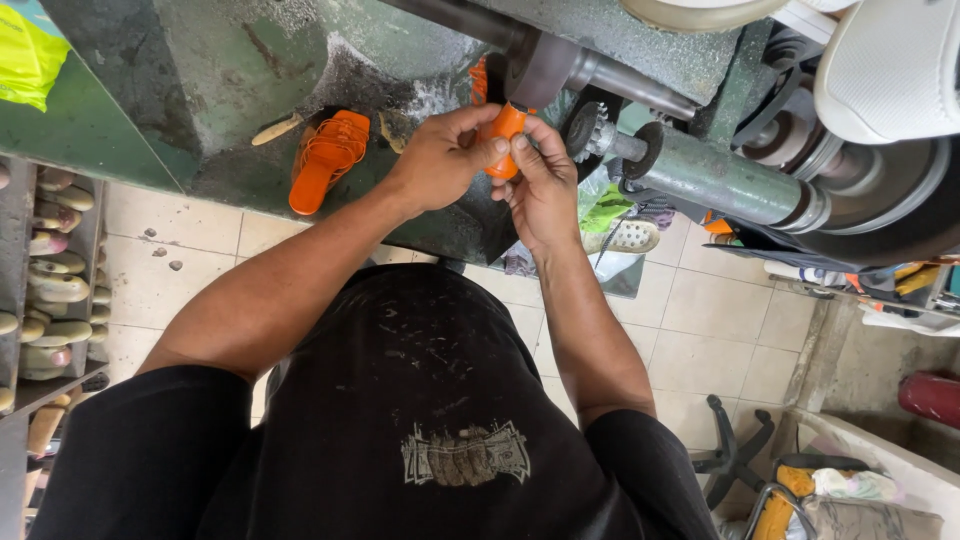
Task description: Sanding the heel of an orange high-heeled shoe using a stationary belt sander to smooth the surface.
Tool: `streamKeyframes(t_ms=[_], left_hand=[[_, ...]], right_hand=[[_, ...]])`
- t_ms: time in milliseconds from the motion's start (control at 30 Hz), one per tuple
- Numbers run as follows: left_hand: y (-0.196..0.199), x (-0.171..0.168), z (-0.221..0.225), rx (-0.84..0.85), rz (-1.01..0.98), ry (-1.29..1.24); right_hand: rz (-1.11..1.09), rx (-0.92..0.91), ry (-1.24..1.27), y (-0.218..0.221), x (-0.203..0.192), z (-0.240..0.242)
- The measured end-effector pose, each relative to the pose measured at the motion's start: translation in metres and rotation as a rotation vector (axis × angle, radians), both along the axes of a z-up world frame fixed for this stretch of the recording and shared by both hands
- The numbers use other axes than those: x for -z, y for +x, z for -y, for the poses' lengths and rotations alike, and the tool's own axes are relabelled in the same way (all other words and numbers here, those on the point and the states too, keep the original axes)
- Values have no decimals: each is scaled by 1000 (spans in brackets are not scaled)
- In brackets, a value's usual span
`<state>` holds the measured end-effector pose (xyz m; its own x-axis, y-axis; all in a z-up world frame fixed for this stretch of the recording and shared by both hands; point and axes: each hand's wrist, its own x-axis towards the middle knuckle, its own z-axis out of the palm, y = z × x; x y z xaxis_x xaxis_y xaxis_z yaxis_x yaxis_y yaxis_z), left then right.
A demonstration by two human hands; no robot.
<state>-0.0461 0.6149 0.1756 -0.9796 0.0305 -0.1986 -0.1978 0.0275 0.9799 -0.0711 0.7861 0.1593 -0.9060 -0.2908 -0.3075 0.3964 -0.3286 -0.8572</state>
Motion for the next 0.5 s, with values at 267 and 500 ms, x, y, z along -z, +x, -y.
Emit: streamKeyframes(t_ms=[267,500], left_hand=[[-8,17,1,9,-16,25],[-15,32,2,-14,-4,24]], right_hand=[[10,8,-11,-6,5,2],[41,16,-13,-13,15,3]])
